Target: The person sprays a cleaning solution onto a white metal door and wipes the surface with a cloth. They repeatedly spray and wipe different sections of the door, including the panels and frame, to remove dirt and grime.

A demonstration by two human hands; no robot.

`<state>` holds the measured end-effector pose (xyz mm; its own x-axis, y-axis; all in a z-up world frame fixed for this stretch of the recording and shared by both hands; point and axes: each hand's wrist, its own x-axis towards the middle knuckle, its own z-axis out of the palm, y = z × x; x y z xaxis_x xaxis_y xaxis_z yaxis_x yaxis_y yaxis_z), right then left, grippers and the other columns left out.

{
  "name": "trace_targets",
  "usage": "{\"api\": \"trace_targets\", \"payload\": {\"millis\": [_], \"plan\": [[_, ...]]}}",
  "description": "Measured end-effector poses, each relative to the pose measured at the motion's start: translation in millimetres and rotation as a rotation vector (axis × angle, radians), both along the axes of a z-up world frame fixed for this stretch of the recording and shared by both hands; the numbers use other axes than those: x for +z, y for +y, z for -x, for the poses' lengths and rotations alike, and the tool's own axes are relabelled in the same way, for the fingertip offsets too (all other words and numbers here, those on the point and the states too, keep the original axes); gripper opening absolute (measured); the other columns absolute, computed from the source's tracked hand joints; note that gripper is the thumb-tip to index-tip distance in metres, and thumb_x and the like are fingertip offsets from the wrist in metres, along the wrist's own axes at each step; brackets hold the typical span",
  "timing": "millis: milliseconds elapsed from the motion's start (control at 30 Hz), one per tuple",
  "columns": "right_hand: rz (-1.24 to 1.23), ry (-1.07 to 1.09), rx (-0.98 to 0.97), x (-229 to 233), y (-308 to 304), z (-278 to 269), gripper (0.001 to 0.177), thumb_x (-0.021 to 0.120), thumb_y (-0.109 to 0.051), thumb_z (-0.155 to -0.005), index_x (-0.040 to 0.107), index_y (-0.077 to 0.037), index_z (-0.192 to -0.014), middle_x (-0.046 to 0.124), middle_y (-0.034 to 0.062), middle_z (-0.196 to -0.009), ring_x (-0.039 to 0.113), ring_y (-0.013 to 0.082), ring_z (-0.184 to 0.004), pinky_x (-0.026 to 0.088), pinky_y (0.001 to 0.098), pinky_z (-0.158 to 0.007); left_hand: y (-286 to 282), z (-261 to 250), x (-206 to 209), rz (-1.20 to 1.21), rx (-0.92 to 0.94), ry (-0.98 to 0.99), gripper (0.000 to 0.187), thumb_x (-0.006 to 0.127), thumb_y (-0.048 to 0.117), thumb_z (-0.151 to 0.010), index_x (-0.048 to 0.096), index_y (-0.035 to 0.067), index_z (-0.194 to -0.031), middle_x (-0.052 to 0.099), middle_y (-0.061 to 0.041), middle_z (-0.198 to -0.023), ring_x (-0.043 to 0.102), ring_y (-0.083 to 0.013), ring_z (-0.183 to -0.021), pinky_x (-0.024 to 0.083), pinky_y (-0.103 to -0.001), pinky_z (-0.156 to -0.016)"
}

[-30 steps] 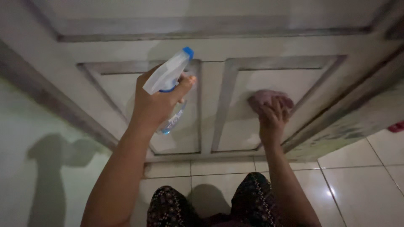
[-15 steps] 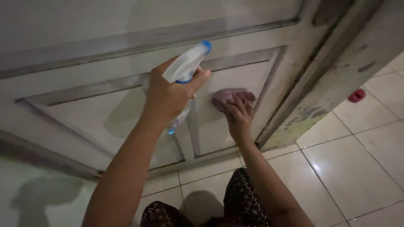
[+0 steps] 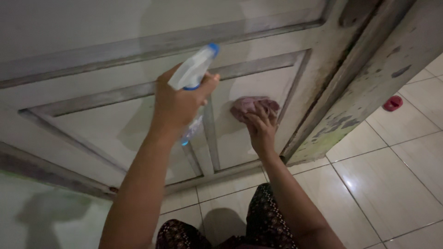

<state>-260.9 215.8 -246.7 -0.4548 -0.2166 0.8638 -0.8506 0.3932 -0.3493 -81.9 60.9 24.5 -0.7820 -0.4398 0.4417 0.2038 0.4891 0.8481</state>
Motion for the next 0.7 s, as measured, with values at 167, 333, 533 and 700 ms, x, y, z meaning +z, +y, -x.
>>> {"api": "trace_targets", "payload": {"millis": [167, 333, 533, 700], "plan": [[-0.002, 0.028, -0.019, 5, 0, -4, 0.026, 0.079, -0.008, -0.086, 0.075, -0.013, -0.111, 0.062, 0.0095, -0.145, 0.049, 0.0385, -0.135, 0.039, 0.0497, -0.113, -22, -32, -7, -0.112, 0.129, -0.097, 0.02, 0.08, 0.023, -0.086, 0.073, 0.005, -0.09, 0.071, -0.004, -0.075, 0.062, -0.0084, -0.058, 0.052, -0.026, -0.056], [-0.011, 0.053, 0.011, -1, 0, 3, 0.025, 0.079, -0.004, -0.088, 0.075, -0.01, -0.112, 0.063, 0.0122, -0.142, 0.052, 0.038, -0.139, 0.038, 0.0509, -0.115, -54, -60, -20, -0.092, 0.229, -0.037, 0.016, 0.078, 0.023, -0.087, 0.073, 0.008, -0.09, 0.071, 0.001, -0.075, 0.064, -0.0087, -0.057, 0.052, -0.027, -0.056], [0.014, 0.073, 0.034, -10, 0, 11, 0.024, 0.078, -0.004, -0.09, 0.073, -0.009, -0.113, 0.063, 0.0171, -0.144, 0.05, 0.041, -0.139, 0.036, 0.0495, -0.116, -92, -102, -39, -0.145, 0.37, 0.086, 0.018, 0.081, 0.015, -0.088, 0.071, 0.0, -0.089, 0.067, -0.004, -0.075, 0.06, -0.0099, -0.061, 0.05, -0.027, -0.059], [0.032, 0.15, 0.044, -11, -3, 14, 0.022, 0.078, -0.005, -0.094, 0.074, -0.011, -0.114, 0.064, 0.0146, -0.144, 0.046, 0.0429, -0.143, 0.032, 0.0499, -0.121, -114, -132, -49, -0.221, 0.418, 0.222, 0.016, 0.079, 0.012, -0.086, 0.072, 0.003, -0.098, 0.07, -0.001, -0.082, 0.061, -0.01, -0.06, 0.049, -0.027, -0.057]]}}
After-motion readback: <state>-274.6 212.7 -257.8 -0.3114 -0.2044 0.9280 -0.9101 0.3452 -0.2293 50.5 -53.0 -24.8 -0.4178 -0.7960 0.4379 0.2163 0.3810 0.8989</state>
